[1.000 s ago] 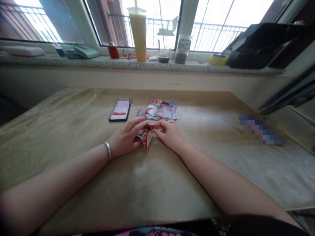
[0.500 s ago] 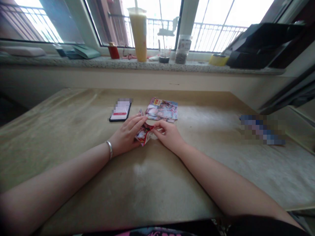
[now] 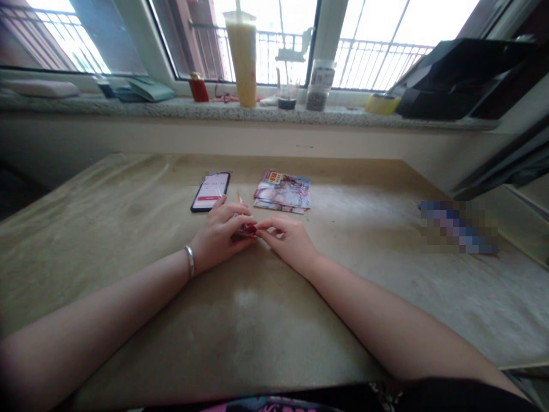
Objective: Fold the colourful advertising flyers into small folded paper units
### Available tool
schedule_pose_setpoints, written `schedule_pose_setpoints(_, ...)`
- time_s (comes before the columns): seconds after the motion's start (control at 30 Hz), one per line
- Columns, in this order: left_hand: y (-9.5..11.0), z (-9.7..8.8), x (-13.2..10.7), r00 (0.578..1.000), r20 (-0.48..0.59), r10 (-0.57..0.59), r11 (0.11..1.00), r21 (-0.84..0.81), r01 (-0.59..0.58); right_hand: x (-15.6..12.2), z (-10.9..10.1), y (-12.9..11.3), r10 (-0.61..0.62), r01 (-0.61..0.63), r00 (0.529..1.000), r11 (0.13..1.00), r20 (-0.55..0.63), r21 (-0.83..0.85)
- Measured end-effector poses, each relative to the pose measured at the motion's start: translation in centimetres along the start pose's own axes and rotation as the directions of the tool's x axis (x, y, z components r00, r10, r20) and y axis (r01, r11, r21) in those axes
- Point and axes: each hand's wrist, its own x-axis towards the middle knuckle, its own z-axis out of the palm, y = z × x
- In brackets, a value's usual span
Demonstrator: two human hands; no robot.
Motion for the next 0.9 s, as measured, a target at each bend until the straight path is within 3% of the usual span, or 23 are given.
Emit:
schedule_pose_setpoints(0.33, 0.2, -0.2, 0.3, 0.999, -0.042, 0.000, 0.984, -0.178, -0.008, -0.1, -0.1, -0.8, -0.086, 0.086, 0.996, 0.995, 0.007, -0.045)
schedule_pose_setpoints(0.67, 0.3, -0.1, 0.4, 0.995, -0.051, -0.089, 0.952, -0.299, 0.070, -0.2, -0.3, -1.2, -0.148, 0.150, 0.989, 0.982, 0.030, -0.116)
schedule_pose_setpoints(0.9, 0.6, 0.3, 0.5, 0.993, -0.105, -0.053, 0.920, -0.392, 0.008, 0.0, -0.1, -0.9, -0.233, 0.221, 0.972, 0.950, -0.027, -0.220)
